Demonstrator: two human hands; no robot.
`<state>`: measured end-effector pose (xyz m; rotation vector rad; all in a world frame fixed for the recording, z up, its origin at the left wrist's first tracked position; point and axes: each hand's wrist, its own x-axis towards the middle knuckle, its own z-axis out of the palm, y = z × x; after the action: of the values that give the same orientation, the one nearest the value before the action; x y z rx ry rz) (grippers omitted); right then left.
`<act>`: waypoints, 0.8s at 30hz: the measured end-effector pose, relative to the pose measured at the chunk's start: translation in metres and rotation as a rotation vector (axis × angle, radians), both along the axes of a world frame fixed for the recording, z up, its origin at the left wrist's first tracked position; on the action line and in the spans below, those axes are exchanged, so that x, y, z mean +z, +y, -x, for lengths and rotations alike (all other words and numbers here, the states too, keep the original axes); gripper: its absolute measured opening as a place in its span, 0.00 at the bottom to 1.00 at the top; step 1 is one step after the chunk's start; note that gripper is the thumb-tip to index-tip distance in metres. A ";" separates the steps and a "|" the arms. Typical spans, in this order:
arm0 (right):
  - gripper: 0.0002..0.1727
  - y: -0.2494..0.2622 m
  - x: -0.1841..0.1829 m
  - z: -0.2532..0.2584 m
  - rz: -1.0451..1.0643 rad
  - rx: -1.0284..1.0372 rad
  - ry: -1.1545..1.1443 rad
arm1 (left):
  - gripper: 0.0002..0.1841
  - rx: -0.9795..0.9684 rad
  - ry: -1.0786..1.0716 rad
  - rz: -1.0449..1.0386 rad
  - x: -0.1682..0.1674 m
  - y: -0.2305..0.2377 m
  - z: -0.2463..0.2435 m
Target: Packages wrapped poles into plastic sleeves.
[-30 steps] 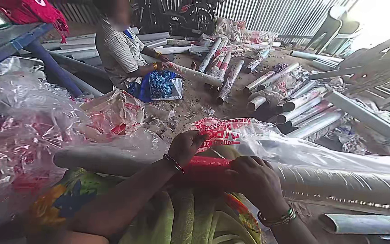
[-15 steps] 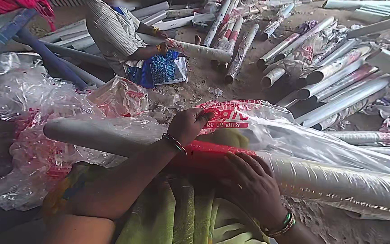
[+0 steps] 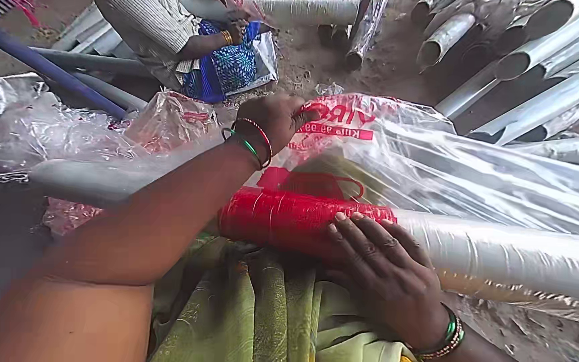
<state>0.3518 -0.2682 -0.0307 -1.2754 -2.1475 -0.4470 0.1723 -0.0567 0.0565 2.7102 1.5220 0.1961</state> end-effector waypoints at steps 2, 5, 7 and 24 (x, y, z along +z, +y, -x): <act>0.21 -0.003 -0.005 -0.003 0.005 0.058 0.092 | 0.32 0.042 0.148 0.078 -0.002 0.032 -0.014; 0.17 -0.005 -0.012 -0.013 0.034 0.112 0.178 | 0.33 0.097 0.299 0.251 -0.025 0.072 -0.034; 0.18 -0.005 -0.014 -0.015 0.031 0.103 0.181 | 0.33 0.121 0.330 0.347 -0.039 0.079 -0.040; 0.18 -0.014 -0.003 -0.004 0.021 -0.030 0.110 | 0.37 0.069 -0.182 0.498 0.055 0.069 0.001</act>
<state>0.3555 -0.2819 -0.0335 -1.3144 -2.0498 -0.3587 0.1715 0.0123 0.1113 2.1931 1.3896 0.0519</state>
